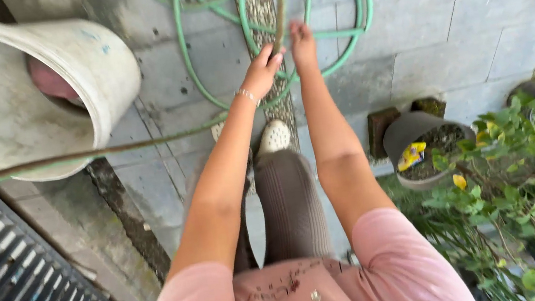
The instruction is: Using a garden hose to water potted plants in a backyard patio area.
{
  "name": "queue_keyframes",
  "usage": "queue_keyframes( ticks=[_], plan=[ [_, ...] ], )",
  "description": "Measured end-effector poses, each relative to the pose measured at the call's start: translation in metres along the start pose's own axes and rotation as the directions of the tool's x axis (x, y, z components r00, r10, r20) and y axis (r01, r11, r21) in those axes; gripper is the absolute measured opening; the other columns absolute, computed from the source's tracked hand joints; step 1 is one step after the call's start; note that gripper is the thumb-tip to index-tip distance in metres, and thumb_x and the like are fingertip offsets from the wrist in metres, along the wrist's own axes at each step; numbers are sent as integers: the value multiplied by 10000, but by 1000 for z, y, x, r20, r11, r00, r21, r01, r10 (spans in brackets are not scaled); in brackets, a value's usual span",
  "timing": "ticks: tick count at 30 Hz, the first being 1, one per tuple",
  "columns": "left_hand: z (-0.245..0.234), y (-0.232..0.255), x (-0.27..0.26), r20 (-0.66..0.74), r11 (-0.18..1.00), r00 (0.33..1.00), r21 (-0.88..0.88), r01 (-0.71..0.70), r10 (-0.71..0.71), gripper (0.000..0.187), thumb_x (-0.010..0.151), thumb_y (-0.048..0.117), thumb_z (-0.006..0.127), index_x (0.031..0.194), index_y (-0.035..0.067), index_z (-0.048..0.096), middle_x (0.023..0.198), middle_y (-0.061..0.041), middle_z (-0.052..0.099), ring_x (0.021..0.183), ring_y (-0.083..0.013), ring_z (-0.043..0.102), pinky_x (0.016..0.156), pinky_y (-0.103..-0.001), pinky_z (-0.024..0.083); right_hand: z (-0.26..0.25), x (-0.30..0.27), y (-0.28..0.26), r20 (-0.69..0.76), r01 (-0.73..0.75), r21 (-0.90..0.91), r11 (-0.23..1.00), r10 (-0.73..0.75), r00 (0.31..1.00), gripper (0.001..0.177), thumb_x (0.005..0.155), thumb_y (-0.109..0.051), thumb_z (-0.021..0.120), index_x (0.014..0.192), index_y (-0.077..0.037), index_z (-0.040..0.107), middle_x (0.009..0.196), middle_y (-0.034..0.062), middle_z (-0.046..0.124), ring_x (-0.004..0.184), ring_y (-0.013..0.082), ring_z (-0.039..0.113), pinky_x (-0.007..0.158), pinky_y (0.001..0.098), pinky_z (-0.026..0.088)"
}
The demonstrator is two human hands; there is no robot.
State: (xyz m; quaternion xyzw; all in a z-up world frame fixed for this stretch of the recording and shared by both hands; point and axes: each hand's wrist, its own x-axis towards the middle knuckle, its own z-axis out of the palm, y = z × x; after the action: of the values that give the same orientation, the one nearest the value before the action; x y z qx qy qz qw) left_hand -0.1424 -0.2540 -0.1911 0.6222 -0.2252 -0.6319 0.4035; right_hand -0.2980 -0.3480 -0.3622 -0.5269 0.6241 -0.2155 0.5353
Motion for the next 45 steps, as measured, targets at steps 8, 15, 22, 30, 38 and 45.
queue_keyframes(
  ticks=[8, 15, 22, 30, 38, 45],
  plan=[
    [-37, -70, 13, -347, 994, 937, 106, -11, 48, 235, 1034, 200, 546, 1233, 96, 615, 1060, -109, 703, 936, -241, 657, 833, -371, 538, 59, -54, 41, 330, 117, -346, 931, 4, 944, 144, 907, -167, 719, 1026, -95, 759, 944, 89, 775, 855, 201, 727, 783, 344, 569],
    [-68, -94, 21, -505, 966, 852, 260, 2, 135, 274, 1033, 300, 591, 1167, 62, 602, 1081, -165, 702, 1007, -355, 661, 918, -435, 518, 158, -58, 72, 680, 339, -355, 871, -9, 734, 434, 915, -345, 748, 1221, -66, 621, 1143, 192, 692, 1022, 391, 651, 845, 471, 506],
    [-111, -56, 1, -520, 744, 846, 610, 271, 118, 328, 993, 429, 604, 1111, 135, 689, 1043, -159, 699, 1338, -423, 390, 1083, -866, 20, 302, -84, 75, 580, 437, -670, 600, 56, 813, 608, 984, -621, 651, 1172, -56, 529, 989, 165, 683, 987, 389, 648, 991, 419, 477],
    [-129, -74, -5, -498, 953, 846, 301, -38, 190, 379, 1025, 419, 575, 1199, 86, 626, 1057, -117, 666, 1069, -301, 597, 954, -509, 425, 209, -32, 172, 268, -96, 291, 952, 15, 963, 458, 1018, -360, 577, 1339, -37, 528, 1062, 160, 691, 997, 336, 634, 914, 435, 472],
    [-73, -49, -22, -477, 971, 879, 209, 117, -3, 397, 1066, 430, 516, 1125, 58, 640, 1024, -145, 707, 948, -326, 663, 865, -429, 533, 31, -82, -129, -167, 128, -173, 977, -157, 973, 256, 1068, -275, 599, 1199, -55, 608, 873, 137, 738, 731, 197, 614, 685, 370, 546],
    [5, -6, -22, -344, 927, 938, 361, 104, 29, 501, 1029, 428, 549, 1355, 49, 576, 1306, -212, 601, 1182, -386, 583, 985, -439, 460, -58, -143, -258, -193, 238, -164, 957, -268, 944, 227, 1103, -256, 568, 1233, -73, 604, 845, 98, 686, 691, 143, 540, 620, 334, 482]
  ],
)
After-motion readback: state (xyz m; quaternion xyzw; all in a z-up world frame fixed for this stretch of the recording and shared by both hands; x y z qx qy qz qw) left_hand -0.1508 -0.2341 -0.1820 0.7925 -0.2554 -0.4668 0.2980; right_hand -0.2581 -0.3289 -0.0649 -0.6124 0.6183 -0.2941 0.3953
